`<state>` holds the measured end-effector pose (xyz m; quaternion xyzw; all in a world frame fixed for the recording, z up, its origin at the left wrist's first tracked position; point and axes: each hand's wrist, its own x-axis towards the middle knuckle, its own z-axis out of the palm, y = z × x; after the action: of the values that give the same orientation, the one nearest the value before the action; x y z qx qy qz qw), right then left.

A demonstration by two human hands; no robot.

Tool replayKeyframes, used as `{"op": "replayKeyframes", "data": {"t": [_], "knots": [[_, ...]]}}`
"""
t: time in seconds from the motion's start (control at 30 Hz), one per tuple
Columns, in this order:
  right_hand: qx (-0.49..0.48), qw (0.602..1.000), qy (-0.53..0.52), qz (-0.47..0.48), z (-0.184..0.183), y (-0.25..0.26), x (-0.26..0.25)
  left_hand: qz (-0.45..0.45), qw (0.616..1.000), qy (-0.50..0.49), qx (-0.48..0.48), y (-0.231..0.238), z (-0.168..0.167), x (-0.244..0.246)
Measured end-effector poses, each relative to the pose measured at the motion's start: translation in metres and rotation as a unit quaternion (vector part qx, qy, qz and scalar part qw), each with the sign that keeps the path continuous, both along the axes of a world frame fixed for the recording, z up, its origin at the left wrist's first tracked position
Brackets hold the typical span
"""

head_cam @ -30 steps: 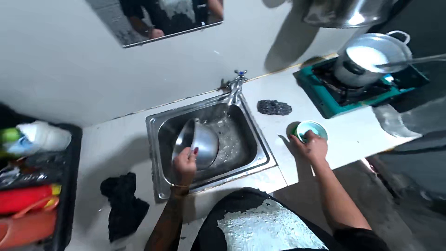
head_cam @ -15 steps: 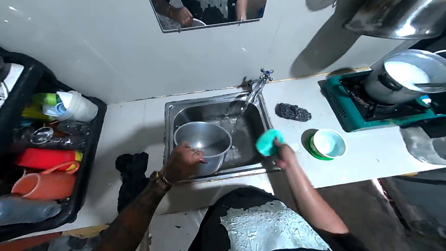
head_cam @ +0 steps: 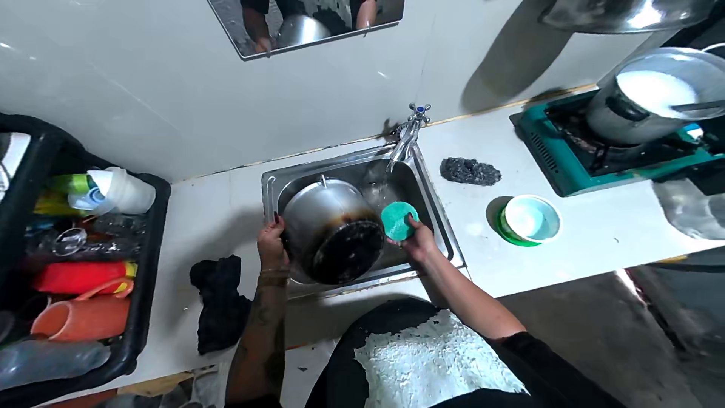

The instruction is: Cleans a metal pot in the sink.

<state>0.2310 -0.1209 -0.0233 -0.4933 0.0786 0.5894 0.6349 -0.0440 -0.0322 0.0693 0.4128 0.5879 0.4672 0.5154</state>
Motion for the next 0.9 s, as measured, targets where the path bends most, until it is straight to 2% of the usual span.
{"op": "replayKeyframes", "data": {"t": [0.1,0.17,0.27,0.33,0.43,0.53,0.6,0.67,0.7,0.77,0.83,0.9], "knots": [[0.032,0.999,0.003,0.005,0.004,0.016,-0.012,0.03,0.992,-0.116,-0.038,-0.008,-0.007,0.023],[0.067,0.997,0.021,0.019,0.003,0.023,-0.018,0.048,0.974,-0.206,-0.082,-0.016,-0.007,0.04],[0.177,0.979,0.096,0.026,0.016,0.018,-0.024,0.06,0.939,-0.319,-0.111,-0.025,-0.013,0.056],[0.259,0.955,0.139,0.039,0.018,0.011,-0.021,0.063,0.937,-0.326,-0.111,-0.03,-0.023,0.058],[0.246,0.953,0.176,0.034,0.042,0.004,-0.022,0.094,0.948,-0.283,-0.114,-0.032,-0.047,0.059],[0.172,0.98,0.096,0.017,0.082,0.012,-0.028,0.078,0.956,-0.254,-0.123,-0.02,-0.053,0.061],[0.154,0.987,-0.001,0.034,0.096,0.021,-0.038,0.038,0.954,-0.268,-0.128,-0.013,-0.051,0.06],[0.155,0.978,-0.126,0.057,0.098,0.028,-0.055,0.018,0.963,-0.235,-0.127,-0.021,-0.043,0.067],[0.165,0.963,-0.2,0.075,0.092,0.03,-0.064,0.014,0.968,-0.22,-0.122,-0.028,-0.038,0.071],[0.18,0.901,-0.368,0.144,0.079,0.027,-0.082,-0.01,0.971,-0.211,-0.111,-0.041,-0.026,0.078],[0.199,0.812,-0.502,0.22,0.072,0.014,-0.1,-0.002,0.968,-0.227,-0.11,-0.044,-0.016,0.082],[0.266,0.7,-0.605,0.272,0.06,0.002,-0.112,0.054,0.953,-0.279,-0.102,-0.041,-0.025,0.077]]}}
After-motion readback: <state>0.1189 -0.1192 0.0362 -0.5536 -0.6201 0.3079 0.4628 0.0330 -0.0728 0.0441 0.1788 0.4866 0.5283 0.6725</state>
